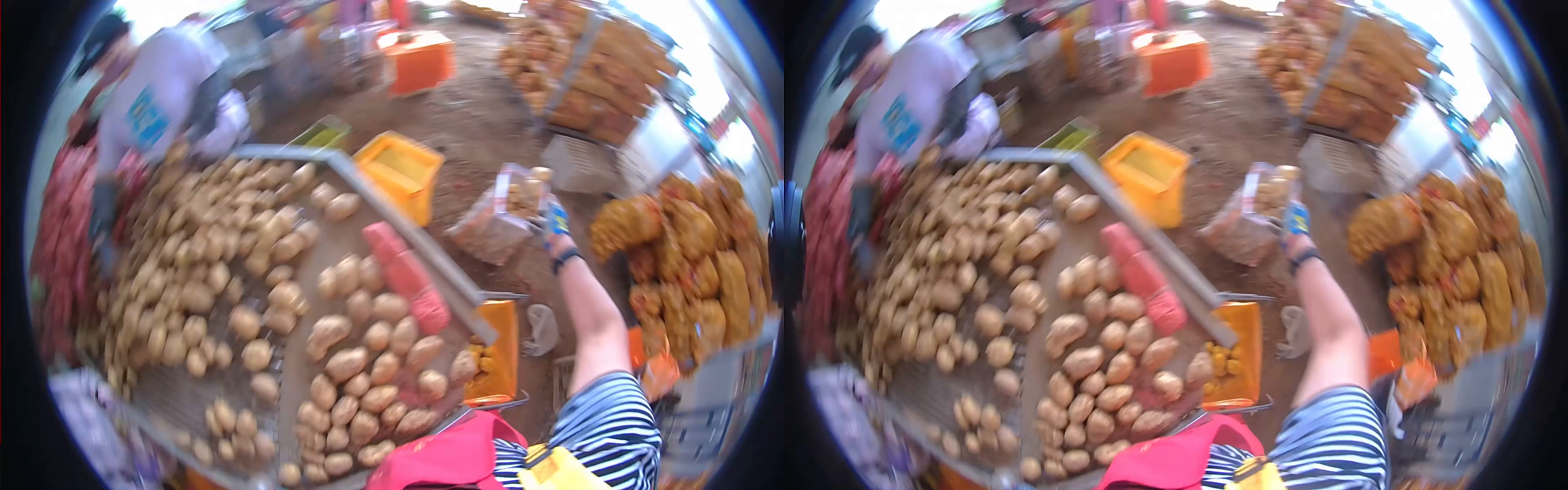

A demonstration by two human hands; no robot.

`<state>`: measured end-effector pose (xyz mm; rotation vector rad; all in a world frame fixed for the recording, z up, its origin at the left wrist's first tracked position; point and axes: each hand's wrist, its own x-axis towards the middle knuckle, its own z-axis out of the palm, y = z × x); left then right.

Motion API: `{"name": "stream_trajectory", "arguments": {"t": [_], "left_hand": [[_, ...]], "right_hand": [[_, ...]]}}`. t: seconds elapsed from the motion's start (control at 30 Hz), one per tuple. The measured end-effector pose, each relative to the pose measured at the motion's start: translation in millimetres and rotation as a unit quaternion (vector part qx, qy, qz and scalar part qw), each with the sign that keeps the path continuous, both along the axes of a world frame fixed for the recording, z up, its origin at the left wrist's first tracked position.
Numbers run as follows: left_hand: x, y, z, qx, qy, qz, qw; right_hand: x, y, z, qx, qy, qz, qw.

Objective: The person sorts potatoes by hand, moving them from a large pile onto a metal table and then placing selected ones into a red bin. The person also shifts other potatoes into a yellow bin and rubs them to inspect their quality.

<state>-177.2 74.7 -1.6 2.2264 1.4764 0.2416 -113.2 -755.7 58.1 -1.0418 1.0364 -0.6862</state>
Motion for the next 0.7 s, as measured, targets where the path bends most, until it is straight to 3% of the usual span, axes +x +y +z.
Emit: {"name": "stream_trajectory", "arguments": {"t": [0.07,0.13,0.17,0.2,0.27,0.33,0.4,0.5,0.6,0.67,0.7], "left_hand": [[-22,21,-4,-0.019,-0.008,0.037,0.999],[-25,27,-7,-0.038,-0.018,0.059,0.997],[-25,25,-2,-0.053,-0.025,0.071,0.996],[-22,24,-1,0.0,0.036,0.068,0.997],[-13,13,9,-0.054,-0.006,0.124,0.991],[-19,20,-3,-0.015,-0.014,0.106,0.994],[-38,51,-35,-0.045,-0.025,0.074,0.996],[-17,26,4,-0.039,0.029,0.103,0.993],[-23,28,-4,-0.041,0.029,0.105,0.993],[-35,46,-31,-0.013,-0.032,0.078,0.996],[-29,38,-18,-0.031,0.001,0.085,0.996]], "right_hand": [[27,37,-30,-0.083,0.089,0.166,0.979],[58,127,-28,-0.042,0.077,0.326,0.941],[75,186,-4,-0.187,0.074,0.39,0.899],[91,244,13,-0.328,0.066,0.439,0.834],[133,296,-7,-0.518,-0.057,0.536,0.665],[169,329,-11,-0.698,-0.085,0.503,0.503],[206,353,-61,-0.778,0.057,0.52,0.349],[221,385,-22,-0.634,0.24,0.67,0.302],[177,377,-15,-0.594,-0.003,0.61,0.525],[131,361,-4,-0.402,-0.102,0.64,0.646],[107,344,-13,-0.275,-0.06,0.676,0.681]]}}
